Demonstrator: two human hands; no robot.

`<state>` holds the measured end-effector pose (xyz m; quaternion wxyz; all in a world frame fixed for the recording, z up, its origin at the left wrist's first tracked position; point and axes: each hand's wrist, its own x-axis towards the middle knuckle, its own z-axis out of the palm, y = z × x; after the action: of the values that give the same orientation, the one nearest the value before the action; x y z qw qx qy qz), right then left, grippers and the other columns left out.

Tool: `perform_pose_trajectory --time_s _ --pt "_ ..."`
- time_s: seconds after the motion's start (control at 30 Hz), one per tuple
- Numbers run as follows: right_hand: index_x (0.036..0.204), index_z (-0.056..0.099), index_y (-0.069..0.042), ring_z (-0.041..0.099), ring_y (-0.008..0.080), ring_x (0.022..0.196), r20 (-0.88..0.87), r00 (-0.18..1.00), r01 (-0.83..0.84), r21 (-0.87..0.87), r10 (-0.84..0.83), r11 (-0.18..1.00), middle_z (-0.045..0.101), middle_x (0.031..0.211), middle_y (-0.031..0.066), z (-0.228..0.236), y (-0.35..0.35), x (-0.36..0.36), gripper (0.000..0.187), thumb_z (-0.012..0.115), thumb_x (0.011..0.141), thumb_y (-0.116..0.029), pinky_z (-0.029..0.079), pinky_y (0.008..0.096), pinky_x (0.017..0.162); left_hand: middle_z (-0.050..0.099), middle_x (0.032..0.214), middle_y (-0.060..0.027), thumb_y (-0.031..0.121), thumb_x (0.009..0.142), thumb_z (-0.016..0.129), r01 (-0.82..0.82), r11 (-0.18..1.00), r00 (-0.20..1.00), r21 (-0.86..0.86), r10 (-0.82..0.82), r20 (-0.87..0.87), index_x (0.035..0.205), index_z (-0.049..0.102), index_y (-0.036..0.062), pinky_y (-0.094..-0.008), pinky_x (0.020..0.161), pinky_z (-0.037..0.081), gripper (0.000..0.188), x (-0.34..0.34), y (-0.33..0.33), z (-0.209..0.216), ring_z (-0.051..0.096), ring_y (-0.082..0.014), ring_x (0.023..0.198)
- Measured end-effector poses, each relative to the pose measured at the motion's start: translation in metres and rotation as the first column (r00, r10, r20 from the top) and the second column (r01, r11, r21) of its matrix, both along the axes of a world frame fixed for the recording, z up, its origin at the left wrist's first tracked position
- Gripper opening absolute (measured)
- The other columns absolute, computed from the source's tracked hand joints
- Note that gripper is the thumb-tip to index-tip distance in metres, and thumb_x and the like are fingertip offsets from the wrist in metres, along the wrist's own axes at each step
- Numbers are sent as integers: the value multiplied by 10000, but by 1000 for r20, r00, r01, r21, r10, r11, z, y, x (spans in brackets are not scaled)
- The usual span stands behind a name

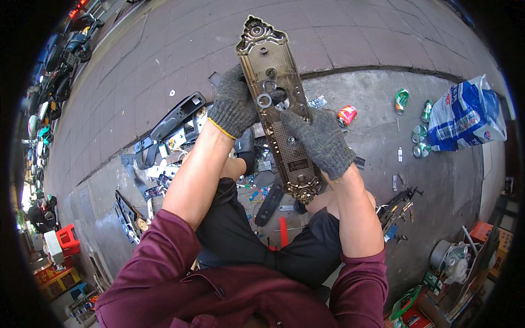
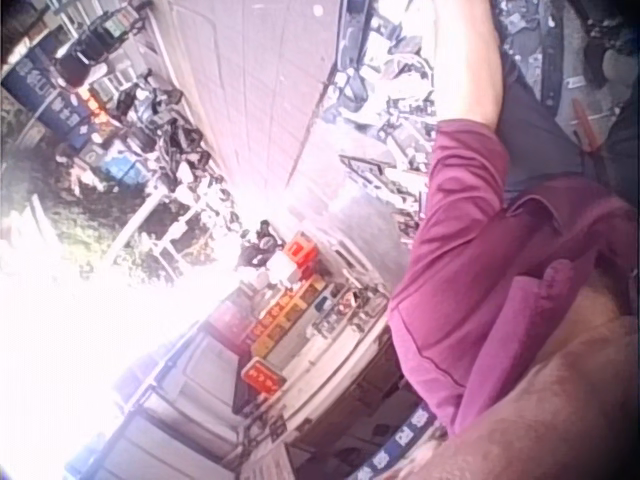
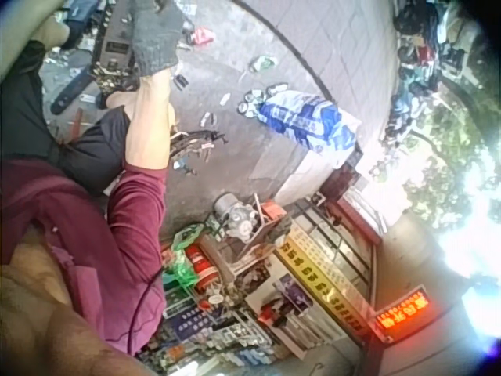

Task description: The person sits on the ground and disassembles electronic components using a power drill and pliers. They remove screws from a plastic housing, separate parts, and manipulate internal components.

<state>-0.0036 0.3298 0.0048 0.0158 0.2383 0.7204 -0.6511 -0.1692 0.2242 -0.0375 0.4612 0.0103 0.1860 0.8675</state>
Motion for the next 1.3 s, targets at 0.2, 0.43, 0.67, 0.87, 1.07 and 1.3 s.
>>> perform_pose_trajectory --time_s 0.2,0.43,0.67,0.87,1.07,1.3 --pt "1117 711 31 688 100 738 -5 1000 18 -114 -19 993 740 889 67 -1 12 2 320 701 973 -255 553 249 638 692 1118 -142 60 1001 586 37 994 964 -107 -64 -257 1206 633 20 -350 884 610 214 -18 -10 -11 710 -246 976" --pt "1156 696 24 703 114 751 9 999 -54 50 53 997 751 920 80 -5 21 0 367 703 974 -293 557 256 641 698 1095 -155 166 1048 517 93 995 995 -46 -91 45 1181 644 -10 -358 876 603 255 -18 -1 -26 703 -247 986" --pt "1122 705 27 691 109 757 -6 1000 -10 22 10 1000 741 905 74 -2 11 -3 354 693 980 -297 552 261 649 703 1076 -124 153 1035 554 46 989 989 -144 -65 -136 1159 650 10 -348 859 605 212 -18 -8 -26 703 -221 967" --pt "1114 711 24 672 98 737 10 1000 11 -32 -11 999 734 888 65 -3 9 -12 345 693 981 -295 543 259 638 711 1046 -91 172 1026 577 -46 995 976 -89 26 -217 1139 657 28 -312 779 598 200 -23 -16 -25 703 -181 928" --pt "1115 717 22 677 94 733 -38 999 32 13 -31 999 734 877 59 1 1 -10 316 692 984 -265 537 248 630 725 948 -111 166 1058 494 197 977 969 -82 -206 -137 1123 656 4 -259 470 559 239 -27 -24 -25 720 -171 698" --pt "1094 725 27 674 87 734 -79 996 43 -105 -52 994 735 869 56 3 -4 -12 283 705 979 -231 529 240 624 722 975 -139 181 1061 483 343 904 938 256 -345 -36 1133 648 -29 -300 525 584 277 -28 -23 -41 707 -198 709"
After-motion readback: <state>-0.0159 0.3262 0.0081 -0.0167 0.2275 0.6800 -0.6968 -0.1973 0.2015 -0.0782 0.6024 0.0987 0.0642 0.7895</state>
